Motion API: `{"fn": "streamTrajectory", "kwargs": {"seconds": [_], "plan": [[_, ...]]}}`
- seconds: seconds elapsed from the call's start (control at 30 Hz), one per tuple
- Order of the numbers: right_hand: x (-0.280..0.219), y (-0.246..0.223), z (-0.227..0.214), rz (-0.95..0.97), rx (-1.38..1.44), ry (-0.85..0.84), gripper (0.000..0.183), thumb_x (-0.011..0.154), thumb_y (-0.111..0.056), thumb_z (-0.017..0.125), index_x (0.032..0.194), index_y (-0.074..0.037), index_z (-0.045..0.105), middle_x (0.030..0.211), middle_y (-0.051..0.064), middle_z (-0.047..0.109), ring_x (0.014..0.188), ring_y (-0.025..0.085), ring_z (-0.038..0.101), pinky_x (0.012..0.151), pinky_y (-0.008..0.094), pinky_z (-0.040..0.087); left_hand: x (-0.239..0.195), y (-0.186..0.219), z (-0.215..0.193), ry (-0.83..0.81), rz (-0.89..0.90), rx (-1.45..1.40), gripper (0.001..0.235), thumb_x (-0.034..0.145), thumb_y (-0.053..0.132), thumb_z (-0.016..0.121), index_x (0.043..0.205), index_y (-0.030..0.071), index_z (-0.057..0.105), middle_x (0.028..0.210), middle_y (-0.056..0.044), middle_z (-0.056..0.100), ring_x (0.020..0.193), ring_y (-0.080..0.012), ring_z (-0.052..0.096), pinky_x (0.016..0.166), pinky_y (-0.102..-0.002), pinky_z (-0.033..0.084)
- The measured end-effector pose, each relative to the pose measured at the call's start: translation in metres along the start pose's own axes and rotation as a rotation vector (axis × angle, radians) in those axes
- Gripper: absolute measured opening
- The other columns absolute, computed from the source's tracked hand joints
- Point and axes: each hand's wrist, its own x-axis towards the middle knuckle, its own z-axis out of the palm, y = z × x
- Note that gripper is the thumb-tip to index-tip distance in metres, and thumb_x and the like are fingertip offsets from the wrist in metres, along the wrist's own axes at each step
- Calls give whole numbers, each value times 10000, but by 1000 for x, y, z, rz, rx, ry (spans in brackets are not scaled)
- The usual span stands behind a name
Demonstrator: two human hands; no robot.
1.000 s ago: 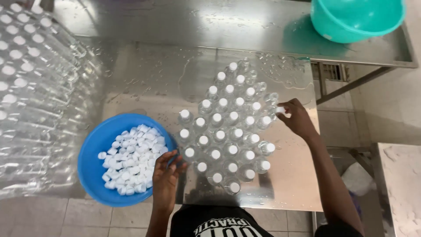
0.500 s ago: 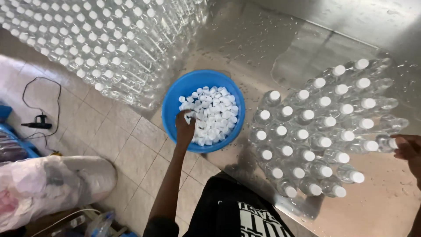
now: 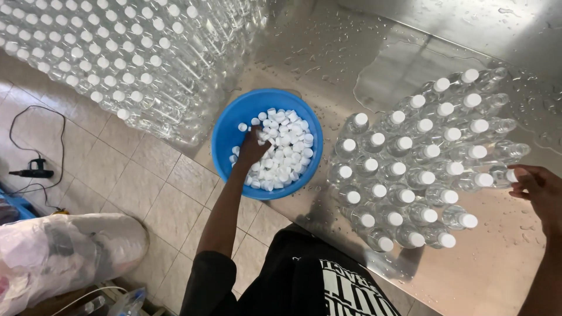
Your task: The person takes white bottle caps from a blue basin and screws them onto clear plastic bottles arranged on a stainless steel table. The person handles the bottles and caps by hand, working through the rows of bottles to secure the lids.
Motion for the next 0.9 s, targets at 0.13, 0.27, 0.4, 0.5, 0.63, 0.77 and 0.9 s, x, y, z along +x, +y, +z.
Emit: {"fn": "streamTrajectory", "kwargs": {"seconds": [0.13,0.27,0.4,0.5,0.63,0.77,0.9], "plan": [[-16,-27,6,-2,16,26,263,1344,-175,590,1502,1,706,964,186,606,941,250,597,929,470,615,4,-3,9,-31,-52,75,666,1020,451,618,1614,253,390,1540,-235,422,1107,-478,663,793,-571,585],[-16,-31,7,-15,30,39,237,1357,-186,609,1481,-13,712,985,182,606,936,258,609,933,438,615,1,-1,8,31,-92,-114,428,1010,316,693,1402,234,543,1168,-169,596,864,-319,639,656,-457,510],[-22,-48,9,25,17,58,278,1291,-116,576,1497,12,711,988,194,648,937,268,638,947,414,591,-21,46,-22,-5,-329,-434,467,996,310,684,1434,177,592,1241,-125,691,735,-191,612,606,-379,471],[-12,-22,-5,-53,-127,86,315,1320,-56,611,1577,125,626,1125,355,727,1024,412,709,871,516,584,-61,107,-53,-30,-353,-981,503,952,146,696,1432,81,560,1033,-196,804,657,-240,628,479,-328,403],[-26,-46,-11,-226,-243,191,313,1381,-111,551,1449,142,722,1073,340,725,1000,409,707,783,486,511,-85,134,-59,-150,-216,-1184,377,997,253,671,1335,100,604,1011,-127,720,615,-137,530,453,-255,351],[-85,-198,43,-270,-241,208,286,1286,-118,651,1526,33,682,1325,261,714,1147,364,703,975,496,547,-111,164,-43,-269,-150,-1437,385,1020,276,709,1381,177,622,975,-60,684,590,-74,539,447,-226,331],[-146,-318,132,-164,-66,-95,347,1019,-313,685,1318,-149,748,1334,41,751,1141,254,755,856,402,604,-127,194,-7,-439,-11,-1611,347,1079,251,697,1404,154,624,985,-100,749,581,-108,603,413,-240,378]]}}
